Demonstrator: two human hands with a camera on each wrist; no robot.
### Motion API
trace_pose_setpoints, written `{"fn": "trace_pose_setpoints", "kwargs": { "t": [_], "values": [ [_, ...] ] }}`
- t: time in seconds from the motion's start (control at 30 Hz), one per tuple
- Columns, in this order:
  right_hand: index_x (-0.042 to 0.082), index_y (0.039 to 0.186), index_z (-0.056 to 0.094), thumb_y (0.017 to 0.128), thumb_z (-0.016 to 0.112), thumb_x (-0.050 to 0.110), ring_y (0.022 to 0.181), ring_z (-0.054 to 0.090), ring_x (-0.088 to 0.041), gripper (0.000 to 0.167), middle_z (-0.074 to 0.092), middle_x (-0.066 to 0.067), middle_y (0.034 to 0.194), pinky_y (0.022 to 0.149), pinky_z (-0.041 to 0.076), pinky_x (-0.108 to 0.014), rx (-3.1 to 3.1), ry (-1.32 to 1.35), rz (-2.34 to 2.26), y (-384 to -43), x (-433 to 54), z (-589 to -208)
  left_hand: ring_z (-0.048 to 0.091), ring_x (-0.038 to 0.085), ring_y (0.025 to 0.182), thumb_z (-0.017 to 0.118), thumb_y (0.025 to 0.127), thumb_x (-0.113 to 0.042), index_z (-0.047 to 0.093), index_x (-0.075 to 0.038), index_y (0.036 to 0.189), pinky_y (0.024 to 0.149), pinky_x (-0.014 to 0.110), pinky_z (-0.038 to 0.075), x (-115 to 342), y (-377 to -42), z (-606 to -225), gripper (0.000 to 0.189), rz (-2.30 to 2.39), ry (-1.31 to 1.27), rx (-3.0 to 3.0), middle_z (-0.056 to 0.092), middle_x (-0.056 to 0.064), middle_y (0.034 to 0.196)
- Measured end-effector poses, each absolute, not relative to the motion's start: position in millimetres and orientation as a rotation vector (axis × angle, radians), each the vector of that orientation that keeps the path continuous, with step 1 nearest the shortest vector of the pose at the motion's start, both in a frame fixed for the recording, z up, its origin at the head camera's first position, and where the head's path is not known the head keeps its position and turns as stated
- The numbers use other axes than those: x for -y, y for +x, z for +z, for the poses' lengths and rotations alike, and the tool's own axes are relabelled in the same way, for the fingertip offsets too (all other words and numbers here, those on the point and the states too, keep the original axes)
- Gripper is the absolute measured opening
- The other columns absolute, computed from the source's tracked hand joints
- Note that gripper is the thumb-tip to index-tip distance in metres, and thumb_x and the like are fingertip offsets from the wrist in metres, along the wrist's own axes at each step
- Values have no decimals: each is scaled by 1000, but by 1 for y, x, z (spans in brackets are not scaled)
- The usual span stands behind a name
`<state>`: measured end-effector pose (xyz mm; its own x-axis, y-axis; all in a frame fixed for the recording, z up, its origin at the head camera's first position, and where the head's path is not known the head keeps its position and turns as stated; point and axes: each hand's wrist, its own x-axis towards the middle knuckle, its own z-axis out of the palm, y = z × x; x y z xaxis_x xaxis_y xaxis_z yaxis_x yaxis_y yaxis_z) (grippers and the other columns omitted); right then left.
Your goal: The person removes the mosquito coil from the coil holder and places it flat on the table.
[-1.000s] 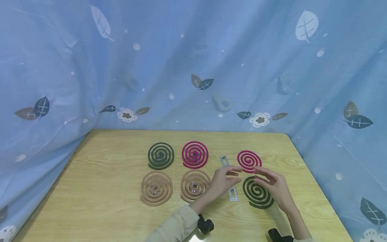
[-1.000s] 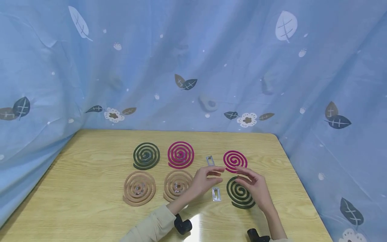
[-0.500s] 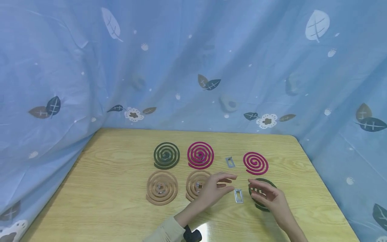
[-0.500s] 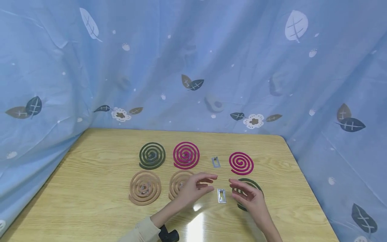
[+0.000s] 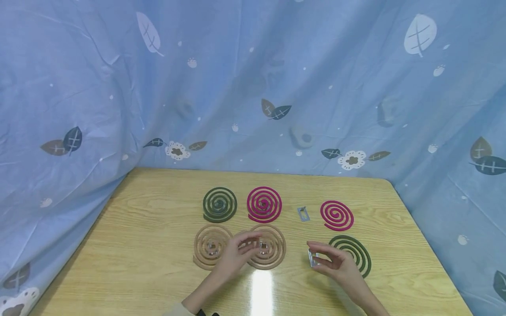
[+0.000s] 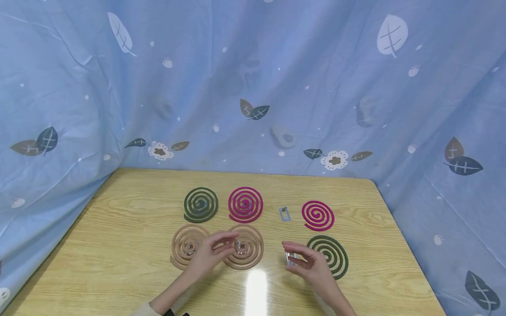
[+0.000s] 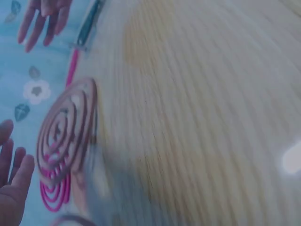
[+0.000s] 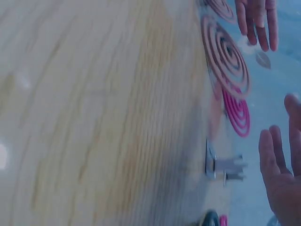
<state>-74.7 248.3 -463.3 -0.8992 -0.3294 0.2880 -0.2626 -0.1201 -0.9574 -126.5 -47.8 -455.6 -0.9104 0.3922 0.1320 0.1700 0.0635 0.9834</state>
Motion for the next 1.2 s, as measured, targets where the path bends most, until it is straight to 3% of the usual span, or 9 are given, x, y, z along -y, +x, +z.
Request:
{"fn": "trace_pose_setpoints", "kwargs": {
  "t": [0.27,0.33,0.5,0.63,0.9,1.07,1.2],
  "values": [
    [-14,126,50,82,65,-11,112,58,-9,47,60,0,129,93,52,-31,-2135,-529,-2154,-80,-225,-468,49,42,121,67,81,9,55,8,126,100,33,45,67,-129,-457,46,1936,531,-2251,52,25,129],
    [-13,128,49,82,67,-7,111,58,-10,49,59,-5,131,93,52,-31,-2164,-448,-2101,-82,-220,-469,48,42,122,68,81,8,54,7,128,101,34,45,68,-128,-459,49,1914,516,-2284,50,25,132],
    [-9,132,49,82,71,-1,115,57,-25,55,47,-27,137,94,52,-30,-2217,-207,-1965,-88,-207,-465,48,41,123,69,81,7,54,3,131,100,35,46,68,-129,-462,52,1800,482,-2417,48,24,135],
    [-7,134,48,82,73,5,117,54,-38,58,46,-28,138,95,52,-34,-2226,-52,-1888,-93,-201,-461,48,43,123,67,82,7,52,3,132,100,38,46,64,-133,-465,52,1746,479,-2440,47,25,135],
    [-11,127,51,80,74,4,104,63,-30,55,53,-26,130,85,55,-24,-2282,-112,-1861,-100,-191,-469,44,48,124,65,83,5,47,6,135,100,47,44,60,-131,-464,55,1703,532,-2445,45,29,135],
    [-10,125,54,81,73,2,100,65,-27,49,57,-25,124,84,56,-24,-2297,-75,-1841,-102,-189,-468,48,44,121,67,82,5,46,5,136,97,43,48,61,-126,-462,58,1608,560,-2548,46,28,134],
    [-13,126,52,82,70,-2,103,63,-34,48,56,-29,124,85,56,-25,-2254,-63,-1875,-103,-188,-464,57,37,108,68,82,2,42,4,139,90,39,55,56,-122,-461,62,1504,596,-2666,51,25,130]
  ]
}}
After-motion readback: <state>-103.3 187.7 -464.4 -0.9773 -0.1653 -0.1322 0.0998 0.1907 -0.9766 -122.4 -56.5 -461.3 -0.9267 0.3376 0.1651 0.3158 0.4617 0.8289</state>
